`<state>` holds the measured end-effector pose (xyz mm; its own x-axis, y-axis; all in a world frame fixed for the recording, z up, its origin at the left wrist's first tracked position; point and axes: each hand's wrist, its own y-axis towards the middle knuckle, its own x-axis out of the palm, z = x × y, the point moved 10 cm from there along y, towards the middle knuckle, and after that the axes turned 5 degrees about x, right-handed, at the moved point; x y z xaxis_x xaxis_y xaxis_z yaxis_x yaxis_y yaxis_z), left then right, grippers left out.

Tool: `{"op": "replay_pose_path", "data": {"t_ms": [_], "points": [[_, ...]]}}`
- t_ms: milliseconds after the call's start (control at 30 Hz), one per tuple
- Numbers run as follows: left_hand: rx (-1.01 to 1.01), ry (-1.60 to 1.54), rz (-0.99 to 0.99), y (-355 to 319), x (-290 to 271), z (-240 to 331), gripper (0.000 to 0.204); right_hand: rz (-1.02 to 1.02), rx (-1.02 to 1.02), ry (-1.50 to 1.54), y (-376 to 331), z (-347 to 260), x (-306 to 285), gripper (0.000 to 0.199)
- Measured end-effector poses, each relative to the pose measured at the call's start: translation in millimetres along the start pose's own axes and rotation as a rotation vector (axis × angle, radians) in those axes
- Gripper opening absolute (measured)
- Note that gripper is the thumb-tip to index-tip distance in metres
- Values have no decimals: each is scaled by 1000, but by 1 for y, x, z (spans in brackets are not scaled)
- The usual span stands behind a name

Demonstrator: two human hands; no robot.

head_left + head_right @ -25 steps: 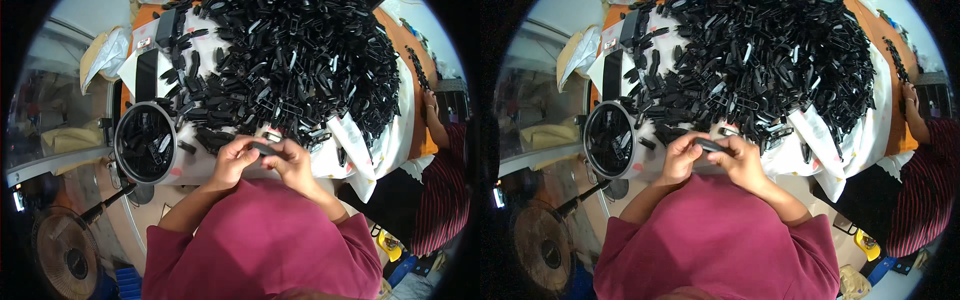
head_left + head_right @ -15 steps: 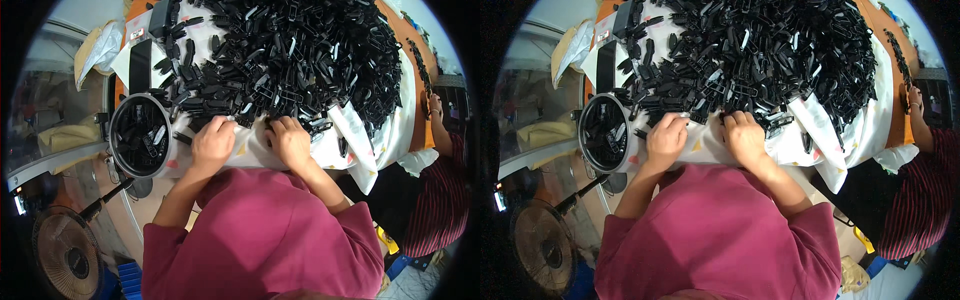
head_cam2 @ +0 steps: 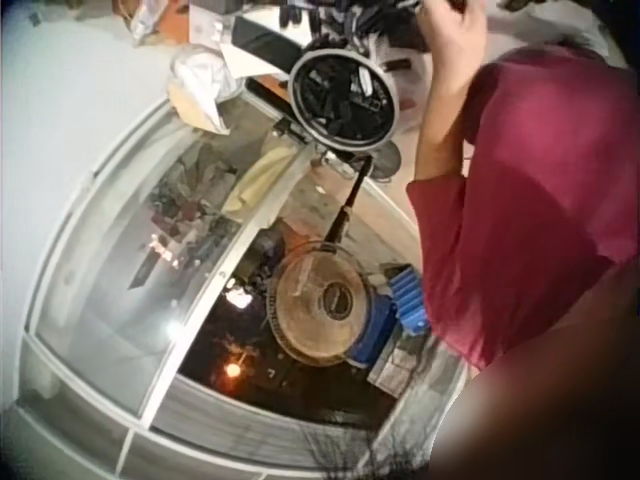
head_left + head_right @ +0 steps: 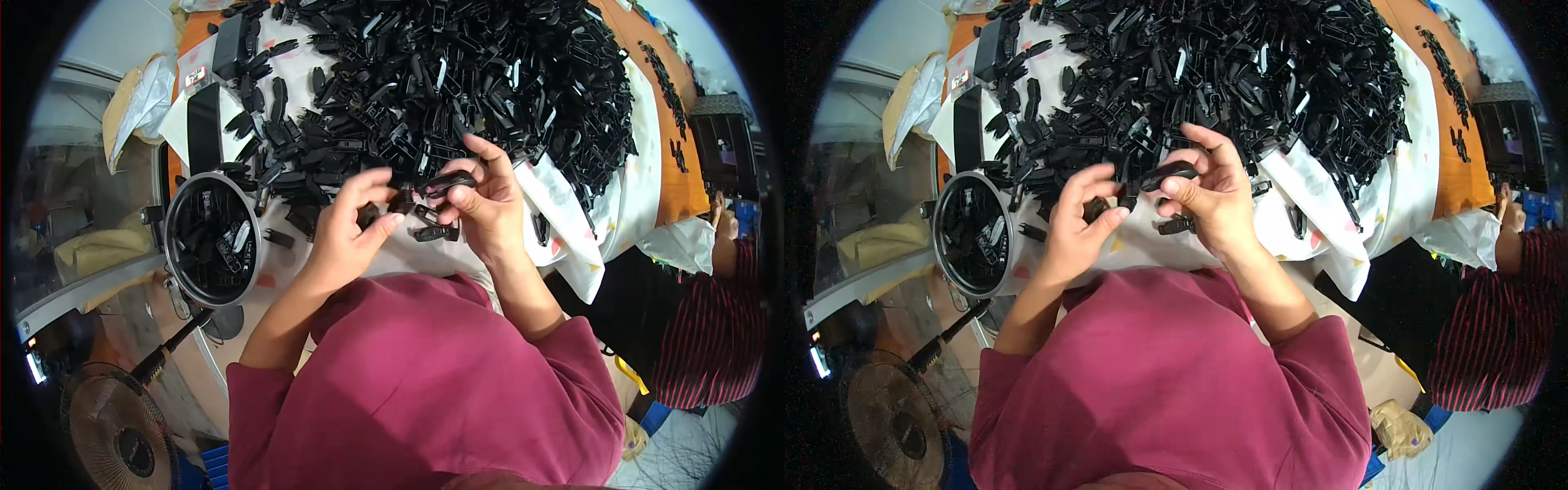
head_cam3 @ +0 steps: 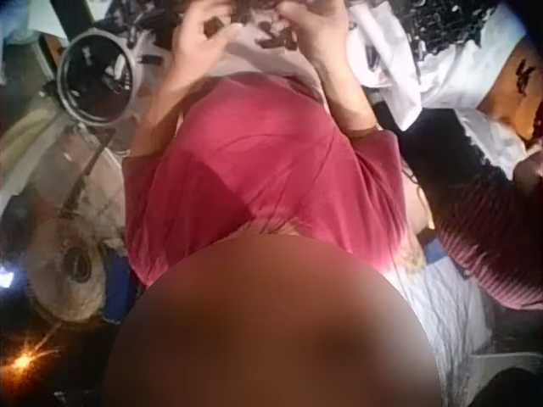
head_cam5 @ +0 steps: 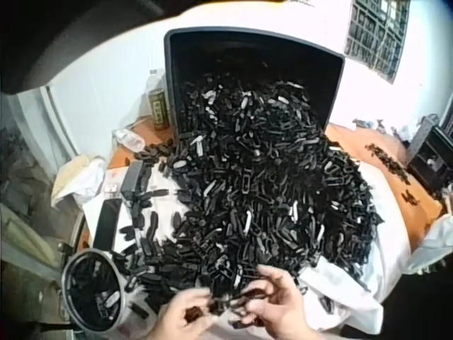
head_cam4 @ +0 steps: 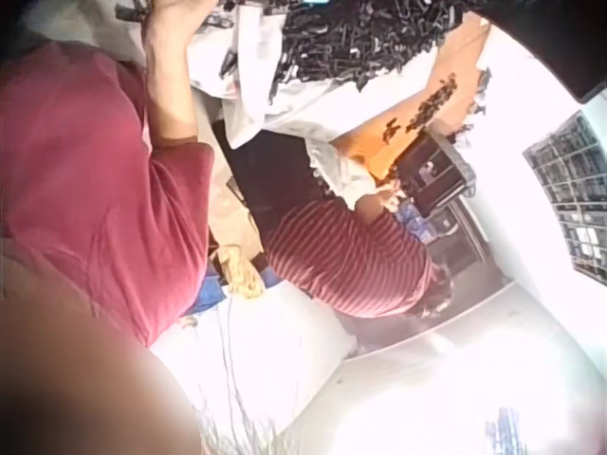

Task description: Assembling small black plastic clips and placing them into a metal bowl.

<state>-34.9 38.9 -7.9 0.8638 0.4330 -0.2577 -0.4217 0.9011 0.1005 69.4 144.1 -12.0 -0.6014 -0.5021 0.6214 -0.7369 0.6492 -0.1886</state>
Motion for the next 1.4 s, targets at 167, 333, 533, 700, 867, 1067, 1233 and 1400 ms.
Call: {"op": "replay_pose_path", "data": {"t_ms": [167,333,533,700,867,1067,1233,1400], "points": [[143,-323,50,7,-1,10,29,-64,-227,-579,-18,-19,23,29],[72,-309,25,4,-1,9,29,-61,-465,-959,-27,-34,38,28],[418,120,152,6,-13,39,29,-124,-638,-1224,-33,-36,53,30],[-242,-574,188,-12,21,-21,32,-40,-785,-1200,-44,-15,53,30],[-260,-881,120,-25,33,-36,28,38,95,-647,-36,43,0,28],[-203,-610,178,-29,-16,-33,11,-73,70,-879,-31,42,4,22],[42,743,204,1,-77,-2,10,229,-323,-1426,-13,-19,-12,18],[-44,1062,119,12,-78,-21,10,2,-334,-1749,-10,11,8,10]]}}
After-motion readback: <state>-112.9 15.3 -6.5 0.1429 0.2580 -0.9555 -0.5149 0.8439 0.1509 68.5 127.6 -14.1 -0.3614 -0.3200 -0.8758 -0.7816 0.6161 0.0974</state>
